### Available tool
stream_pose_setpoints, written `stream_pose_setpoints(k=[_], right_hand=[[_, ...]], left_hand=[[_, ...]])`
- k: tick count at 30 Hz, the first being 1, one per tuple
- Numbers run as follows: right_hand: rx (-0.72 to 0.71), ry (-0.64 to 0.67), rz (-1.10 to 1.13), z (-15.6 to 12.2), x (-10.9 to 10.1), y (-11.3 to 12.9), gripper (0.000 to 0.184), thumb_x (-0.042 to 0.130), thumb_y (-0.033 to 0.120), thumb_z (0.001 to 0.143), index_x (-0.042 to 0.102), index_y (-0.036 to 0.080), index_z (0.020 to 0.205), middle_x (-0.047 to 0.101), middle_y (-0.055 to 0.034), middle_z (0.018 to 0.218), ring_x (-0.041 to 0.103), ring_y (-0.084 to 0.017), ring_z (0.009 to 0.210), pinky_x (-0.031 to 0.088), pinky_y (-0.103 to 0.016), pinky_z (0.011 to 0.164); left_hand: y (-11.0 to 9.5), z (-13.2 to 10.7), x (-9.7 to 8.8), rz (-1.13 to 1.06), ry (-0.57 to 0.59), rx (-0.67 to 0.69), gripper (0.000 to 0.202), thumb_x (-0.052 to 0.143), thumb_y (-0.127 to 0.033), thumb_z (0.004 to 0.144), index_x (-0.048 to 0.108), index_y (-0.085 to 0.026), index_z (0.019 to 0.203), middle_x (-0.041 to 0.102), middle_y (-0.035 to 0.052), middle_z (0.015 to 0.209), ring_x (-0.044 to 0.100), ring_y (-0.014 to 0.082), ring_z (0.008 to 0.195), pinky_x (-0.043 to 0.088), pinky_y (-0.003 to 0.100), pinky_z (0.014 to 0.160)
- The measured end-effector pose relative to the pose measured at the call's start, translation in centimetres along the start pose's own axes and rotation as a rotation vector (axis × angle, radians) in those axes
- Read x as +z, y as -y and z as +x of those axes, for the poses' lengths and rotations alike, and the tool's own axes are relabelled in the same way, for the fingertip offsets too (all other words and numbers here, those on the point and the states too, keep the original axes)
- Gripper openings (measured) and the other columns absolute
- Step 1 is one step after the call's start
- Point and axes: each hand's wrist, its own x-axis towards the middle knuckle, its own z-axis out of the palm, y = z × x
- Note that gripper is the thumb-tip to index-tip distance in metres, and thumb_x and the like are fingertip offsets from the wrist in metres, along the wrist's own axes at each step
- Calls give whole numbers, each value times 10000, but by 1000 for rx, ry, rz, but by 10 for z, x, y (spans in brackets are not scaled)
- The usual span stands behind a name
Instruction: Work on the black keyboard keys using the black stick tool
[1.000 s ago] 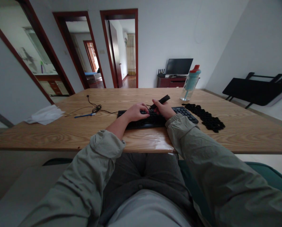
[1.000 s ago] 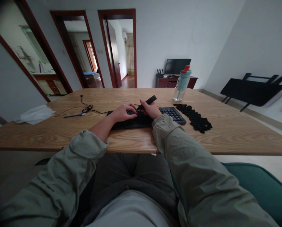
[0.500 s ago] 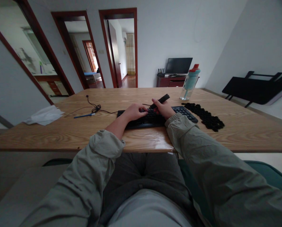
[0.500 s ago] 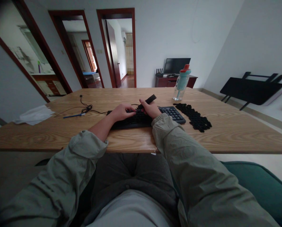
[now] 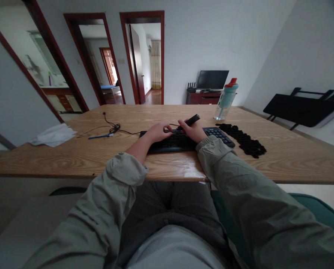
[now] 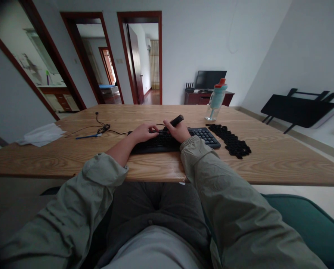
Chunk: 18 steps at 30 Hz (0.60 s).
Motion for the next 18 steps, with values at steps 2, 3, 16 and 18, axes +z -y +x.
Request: stream_pose_setpoints(k=[2,3,16,18], right_hand=[[-13,-6,-37,1,1,-1,553,491,729,855,562,225,640,572,-18,570,509,-165,535,420,-316,566],[-20,-8,-54,1,1,-1,559,482,726,862,564,223,633,576,-20,570,512,-168,543,416,-318,572],[-100,-72,-93,5,4,1,507,501,675,883,615,203,739,644,-49,660,590,-199,660,440,-321,653],[-112,-73,-95,5,4,0,505,509,676,878,614,204,732,646,-53,666,588,-200,658,442,-325,651]], left_hand=[[1,1,1,27,14,24,137,672,-216,794,753,-168,893,707,55,886,631,193,800,516,324,779],[1,1,2,36,22,30,141,666,-205,797,759,-170,897,707,56,892,632,194,811,516,323,790],[-4,2,3,63,13,82,211,635,-138,810,777,-197,955,686,60,979,645,195,901,509,336,899],[-3,3,4,71,15,80,208,639,-146,816,778,-201,961,680,64,996,646,198,910,510,338,904]])
